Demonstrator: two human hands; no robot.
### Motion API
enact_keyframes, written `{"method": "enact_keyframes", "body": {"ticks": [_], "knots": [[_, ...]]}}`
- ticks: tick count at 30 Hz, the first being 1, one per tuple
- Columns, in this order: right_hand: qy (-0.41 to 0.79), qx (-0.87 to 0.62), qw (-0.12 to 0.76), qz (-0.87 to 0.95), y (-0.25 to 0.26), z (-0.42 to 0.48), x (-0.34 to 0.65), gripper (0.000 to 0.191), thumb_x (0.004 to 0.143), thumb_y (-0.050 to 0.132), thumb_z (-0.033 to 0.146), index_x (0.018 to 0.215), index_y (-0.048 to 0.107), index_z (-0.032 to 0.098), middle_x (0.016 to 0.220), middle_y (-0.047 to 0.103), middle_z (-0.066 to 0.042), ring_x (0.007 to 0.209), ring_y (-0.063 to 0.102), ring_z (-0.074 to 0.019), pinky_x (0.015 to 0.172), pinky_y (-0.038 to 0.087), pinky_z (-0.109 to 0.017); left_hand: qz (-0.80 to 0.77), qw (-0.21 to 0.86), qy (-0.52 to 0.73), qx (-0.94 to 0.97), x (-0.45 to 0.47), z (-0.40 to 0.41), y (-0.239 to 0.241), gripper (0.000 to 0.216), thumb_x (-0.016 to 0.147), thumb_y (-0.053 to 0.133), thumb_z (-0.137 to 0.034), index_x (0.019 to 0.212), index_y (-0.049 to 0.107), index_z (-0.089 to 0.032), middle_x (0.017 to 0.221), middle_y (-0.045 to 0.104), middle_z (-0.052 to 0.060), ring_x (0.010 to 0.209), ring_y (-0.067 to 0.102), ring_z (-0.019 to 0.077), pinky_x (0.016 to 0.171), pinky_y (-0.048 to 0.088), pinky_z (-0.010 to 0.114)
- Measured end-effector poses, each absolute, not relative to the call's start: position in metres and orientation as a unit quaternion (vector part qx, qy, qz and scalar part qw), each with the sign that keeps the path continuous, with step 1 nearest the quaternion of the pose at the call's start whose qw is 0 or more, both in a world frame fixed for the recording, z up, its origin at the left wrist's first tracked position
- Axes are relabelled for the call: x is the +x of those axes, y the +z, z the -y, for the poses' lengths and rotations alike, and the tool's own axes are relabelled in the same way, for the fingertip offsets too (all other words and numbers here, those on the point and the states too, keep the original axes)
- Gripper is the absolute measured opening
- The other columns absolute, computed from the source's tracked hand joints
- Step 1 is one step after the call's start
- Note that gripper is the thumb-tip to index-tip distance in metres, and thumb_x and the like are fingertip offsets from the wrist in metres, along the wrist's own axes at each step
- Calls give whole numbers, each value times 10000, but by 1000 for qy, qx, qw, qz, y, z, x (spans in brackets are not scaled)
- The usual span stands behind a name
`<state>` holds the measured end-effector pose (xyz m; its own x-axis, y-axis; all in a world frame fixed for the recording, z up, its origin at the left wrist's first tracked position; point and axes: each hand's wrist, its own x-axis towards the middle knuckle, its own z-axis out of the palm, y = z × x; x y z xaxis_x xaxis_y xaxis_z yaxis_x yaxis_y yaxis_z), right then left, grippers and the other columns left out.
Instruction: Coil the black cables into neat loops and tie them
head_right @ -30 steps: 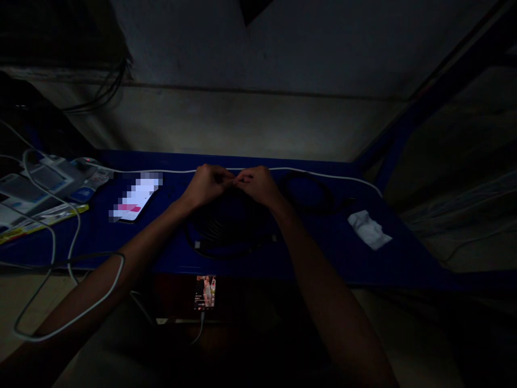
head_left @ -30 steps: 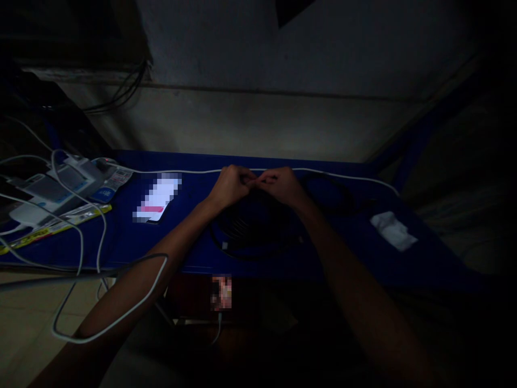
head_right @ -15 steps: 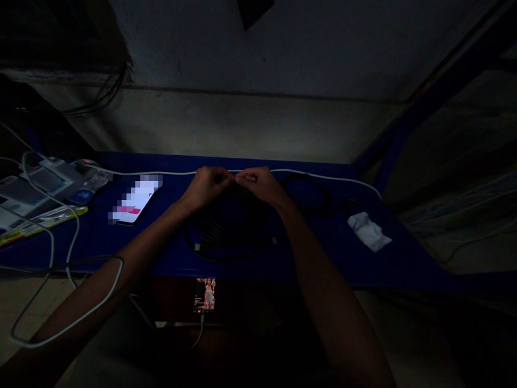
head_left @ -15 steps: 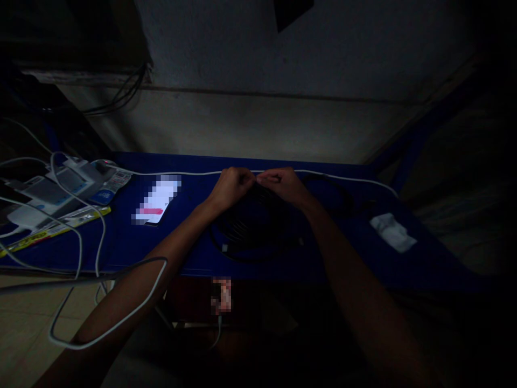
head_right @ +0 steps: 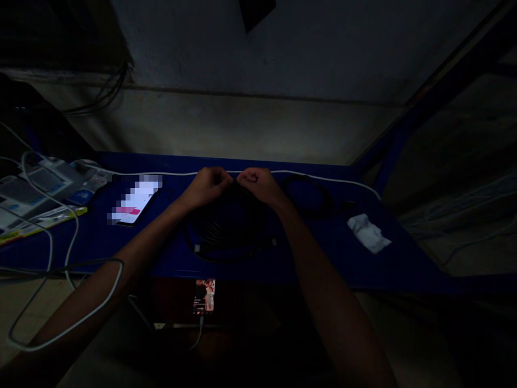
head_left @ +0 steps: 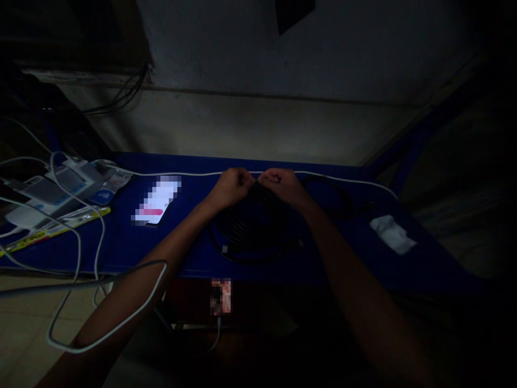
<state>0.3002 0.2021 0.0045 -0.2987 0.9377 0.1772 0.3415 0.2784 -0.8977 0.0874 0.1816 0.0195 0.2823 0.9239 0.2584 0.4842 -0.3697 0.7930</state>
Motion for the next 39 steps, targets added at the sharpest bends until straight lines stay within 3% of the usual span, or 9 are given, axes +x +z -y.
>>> {"method": "enact_keyframes", "body": {"ticks": [4, 9, 12, 19, 25, 32, 39], "knots": [[400, -453, 371, 705, 8, -200, 299, 258, 820, 772, 441, 884, 764, 191, 664, 537, 29, 614, 446, -130, 603, 372, -297, -500, 296, 359, 730, 86, -185, 16, 148, 912, 644, -225, 837, 729, -129, 740, 719, 56, 624, 583, 136, 597, 403, 267], [383, -433, 343, 741, 14, -194, 294, 297, 835, 778, 496, 886, 791, 204, 619, 415, 51, 609, 399, -128, 600, 350, -295, -503, 297, 370, 722, 84, -191, 11, 146, 901, 663, -232, 876, 759, -124, 810, 766, 74, 677, 641, 153, 624, 434, 268], [363, -438, 346, 746, 13, -192, 291, 338, 826, 772, 526, 882, 791, 194, 623, 415, 49, 606, 382, -124, 579, 317, -288, -482, 307, 398, 717, 82, -193, 9, 135, 881, 685, -215, 898, 787, -129, 860, 793, 79, 741, 688, 166, 670, 470, 269], [299, -450, 382, 750, 4, -195, 287, 259, 830, 755, 454, 851, 773, 197, 624, 434, 45, 609, 369, -128, 583, 305, -298, -447, 382, 430, 685, 82, -197, 7, 141, 878, 687, -224, 888, 794, -134, 852, 802, 77, 750, 714, 163, 658, 503, 253], [268, -448, 393, 757, -1, -200, 287, 233, 820, 748, 414, 856, 745, 184, 638, 429, 55, 625, 386, -128, 617, 313, -297, -414, 486, 422, 644, 86, -194, 11, 135, 789, 714, -76, 914, 756, -105, 855, 790, 86, 730, 707, 140, 689, 538, 257], [294, -468, 411, 725, -7, -206, 291, 396, 752, 852, 532, 914, 705, 203, 641, 398, 78, 607, 354, -123, 589, 299, -286, -400, 461, 418, 673, 84, -196, 10, 114, 791, 736, -107, 905, 748, -110, 815, 767, 67, 723, 698, 139, 704, 540, 269], [308, -445, 359, 760, -2, -204, 291, 355, 858, 747, 537, 799, 758, 187, 665, 537, 22, 645, 434, -141, 610, 326, -301, -418, 373, 438, 703, 83, -193, 11, 129, 759, 774, -136, 880, 732, -144, 809, 759, 44, 726, 692, 146, 694, 526, 265]]}}
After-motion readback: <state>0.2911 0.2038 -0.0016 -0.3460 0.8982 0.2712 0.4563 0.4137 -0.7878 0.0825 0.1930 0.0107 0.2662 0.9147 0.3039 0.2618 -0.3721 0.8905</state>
